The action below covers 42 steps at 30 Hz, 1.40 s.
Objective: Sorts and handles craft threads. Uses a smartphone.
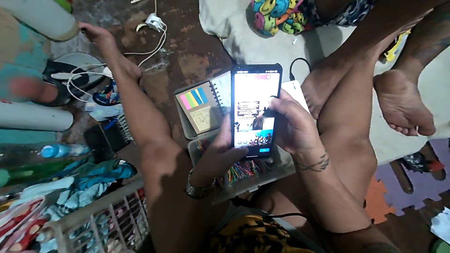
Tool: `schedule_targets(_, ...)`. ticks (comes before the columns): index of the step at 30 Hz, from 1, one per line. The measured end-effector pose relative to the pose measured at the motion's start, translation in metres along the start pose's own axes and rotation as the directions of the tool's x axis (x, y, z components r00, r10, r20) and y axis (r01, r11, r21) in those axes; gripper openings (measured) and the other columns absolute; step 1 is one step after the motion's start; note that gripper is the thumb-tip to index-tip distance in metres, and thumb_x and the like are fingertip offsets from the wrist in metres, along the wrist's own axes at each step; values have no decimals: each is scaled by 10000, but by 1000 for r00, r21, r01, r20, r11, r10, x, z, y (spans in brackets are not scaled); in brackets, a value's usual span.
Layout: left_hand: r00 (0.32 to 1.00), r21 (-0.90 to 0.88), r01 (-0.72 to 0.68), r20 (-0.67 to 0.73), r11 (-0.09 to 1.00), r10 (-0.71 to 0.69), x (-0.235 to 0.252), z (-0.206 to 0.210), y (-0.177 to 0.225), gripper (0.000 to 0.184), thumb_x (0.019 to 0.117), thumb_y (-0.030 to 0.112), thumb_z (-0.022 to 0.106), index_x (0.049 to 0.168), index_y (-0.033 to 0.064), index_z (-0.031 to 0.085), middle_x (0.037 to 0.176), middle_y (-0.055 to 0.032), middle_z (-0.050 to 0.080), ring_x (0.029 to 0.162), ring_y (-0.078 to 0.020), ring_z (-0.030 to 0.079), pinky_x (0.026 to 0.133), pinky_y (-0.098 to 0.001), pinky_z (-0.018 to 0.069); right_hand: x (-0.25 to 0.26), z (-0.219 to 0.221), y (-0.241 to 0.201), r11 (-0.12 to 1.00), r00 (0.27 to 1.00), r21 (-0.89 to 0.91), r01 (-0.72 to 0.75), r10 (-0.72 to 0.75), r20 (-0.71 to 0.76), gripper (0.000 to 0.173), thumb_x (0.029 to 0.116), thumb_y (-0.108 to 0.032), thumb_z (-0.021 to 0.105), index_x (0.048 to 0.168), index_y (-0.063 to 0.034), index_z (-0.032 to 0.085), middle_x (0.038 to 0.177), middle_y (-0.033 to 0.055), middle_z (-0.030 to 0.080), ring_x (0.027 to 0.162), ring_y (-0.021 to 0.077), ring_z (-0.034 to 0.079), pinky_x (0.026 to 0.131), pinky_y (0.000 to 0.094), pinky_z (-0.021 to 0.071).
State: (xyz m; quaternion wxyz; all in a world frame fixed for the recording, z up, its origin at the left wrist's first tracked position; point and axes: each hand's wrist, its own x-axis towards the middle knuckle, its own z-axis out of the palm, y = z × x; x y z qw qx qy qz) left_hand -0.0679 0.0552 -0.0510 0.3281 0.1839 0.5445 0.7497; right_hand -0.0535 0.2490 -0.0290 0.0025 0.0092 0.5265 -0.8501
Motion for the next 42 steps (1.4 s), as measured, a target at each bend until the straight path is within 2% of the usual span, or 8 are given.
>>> schedule_targets(18,999,14,17,45,1000,-17,3,-3,-5,737,898,57,557,1540,233,241,1205,-23,671,941,-115,709,727,-262,614,1,-3,-1,989,999,148,27,-21,-42,351,1080,-334,313,1273,-194,570,1097,-23,683,987,67,675,820,279,591)
schedule_targets(22,957,107,64,-289,992,-31,6,12,31,615,893,-98,599,1459,25,392,1127,-71,645,914,-102,677,765,-248,595,-2,3,5,998,993,23,-63,60,100,467,959,-209,420,1425,-196,437,1167,-31,638,993,51,654,798,256,584)
schedule_targets(24,863,25,274,-448,961,-234,15,31,65,610,851,-189,569,1368,99,417,1044,-12,618,848,-92,649,753,-266,588,-3,5,8,994,979,-2,-105,104,174,617,867,-82,474,1467,-182,372,1220,-13,629,1019,63,660,814,263,589)
schedule_targets(27,962,-16,-112,-254,994,104,4,-7,2,808,761,-37,577,1487,91,247,1145,-89,636,843,-129,689,647,-285,605,-2,3,12,979,951,61,-192,171,260,670,860,-41,494,1485,-230,344,1235,16,634,1007,105,683,804,300,610)
schedule_targets(30,979,95,-136,-139,986,148,5,-10,3,776,903,80,557,1570,164,170,1339,-20,575,1087,-84,644,873,-290,581,1,-3,14,959,929,129,-251,201,309,601,880,-103,532,1438,-262,376,1216,9,639,1016,114,684,807,310,612)
schedule_targets(35,920,524,-183,-207,832,332,4,-3,14,652,1010,386,542,1536,48,356,1457,-141,403,1276,-154,514,997,-341,523,6,-17,21,900,876,311,-305,137,463,516,933,-184,587,1409,-267,407,1202,35,648,1037,166,691,828,372,616)
schedule_targets(39,790,771,-133,-296,622,536,-2,11,29,638,1000,278,567,1541,13,358,1482,-174,394,1264,-142,495,947,-245,494,7,-18,23,857,858,416,-304,56,511,544,943,-192,570,1453,-240,387,1268,58,624,1117,179,661,903,375,584)
schedule_targets(42,755,835,-291,-99,467,648,-19,27,51,431,982,215,597,1327,-39,550,1293,-150,573,1156,-136,574,944,-259,509,6,-19,20,878,881,392,-273,64,469,508,943,-193,549,1434,-230,428,1221,47,646,1063,154,675,864,351,594)
